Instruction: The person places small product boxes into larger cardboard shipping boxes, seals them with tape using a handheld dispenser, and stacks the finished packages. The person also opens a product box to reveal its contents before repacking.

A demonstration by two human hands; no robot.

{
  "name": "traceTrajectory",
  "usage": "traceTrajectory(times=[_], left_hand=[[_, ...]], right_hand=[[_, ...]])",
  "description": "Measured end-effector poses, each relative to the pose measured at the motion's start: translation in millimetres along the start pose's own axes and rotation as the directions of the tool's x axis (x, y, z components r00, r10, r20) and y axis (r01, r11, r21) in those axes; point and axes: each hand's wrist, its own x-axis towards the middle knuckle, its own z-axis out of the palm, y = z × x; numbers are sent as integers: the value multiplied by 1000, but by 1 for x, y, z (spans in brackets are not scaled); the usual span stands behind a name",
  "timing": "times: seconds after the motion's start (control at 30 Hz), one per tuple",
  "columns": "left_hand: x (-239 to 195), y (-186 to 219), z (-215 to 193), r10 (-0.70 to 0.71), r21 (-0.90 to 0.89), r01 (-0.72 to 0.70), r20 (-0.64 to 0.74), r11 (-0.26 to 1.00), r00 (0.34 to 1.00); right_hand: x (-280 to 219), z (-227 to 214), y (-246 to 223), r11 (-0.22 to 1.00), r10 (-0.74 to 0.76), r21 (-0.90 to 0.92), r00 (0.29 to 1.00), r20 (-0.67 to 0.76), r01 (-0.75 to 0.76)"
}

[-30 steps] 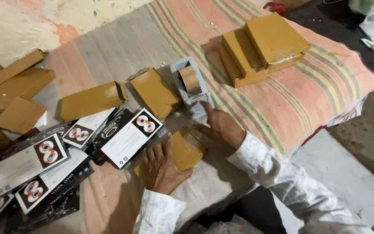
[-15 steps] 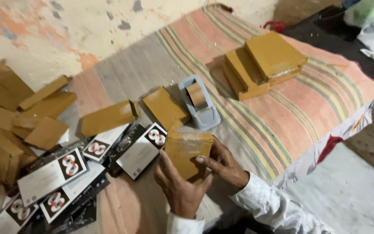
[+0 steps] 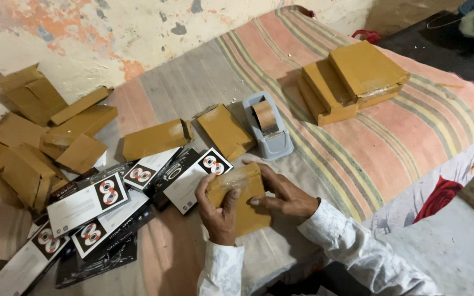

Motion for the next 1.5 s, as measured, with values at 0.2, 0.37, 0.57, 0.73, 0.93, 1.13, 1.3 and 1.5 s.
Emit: traceTrajectory(times=[0.2, 0.37, 0.57, 0.73, 0.93, 1.13, 1.3, 1.5], left_hand=[[0, 3, -5, 132, 65, -133, 25, 989, 991], [17, 14, -8, 251, 98, -257, 66, 962, 966], [13, 14, -1, 259, 73, -259, 2, 963, 966], [1, 13, -6, 253, 84, -249, -35, 965, 967], [-12, 29, -7, 174, 67, -168, -99, 983, 980], [-18, 45, -4, -42, -52, 34, -161, 998, 986], [-5, 68, 0, -204, -134, 182, -179, 974, 962], [36, 98, -31, -200, 45, 199, 402, 979, 893]], right_hand=[[12, 29, 16, 957, -278, 2, 924, -261, 289], [21, 33, 35, 942, -334, -95, 873, -355, 322], [27, 47, 38, 936, -334, -77, 801, -496, 343], [24, 59, 24, 947, -271, 2, 803, -531, 321], [17, 83, -15, 976, -159, 8, 733, -662, 219], [17, 101, -40, 970, 14, 171, 664, -748, 172], [19, 97, -38, 977, 30, 154, 622, -783, 147], [13, 88, -28, 996, -49, 8, 599, -799, 91]])
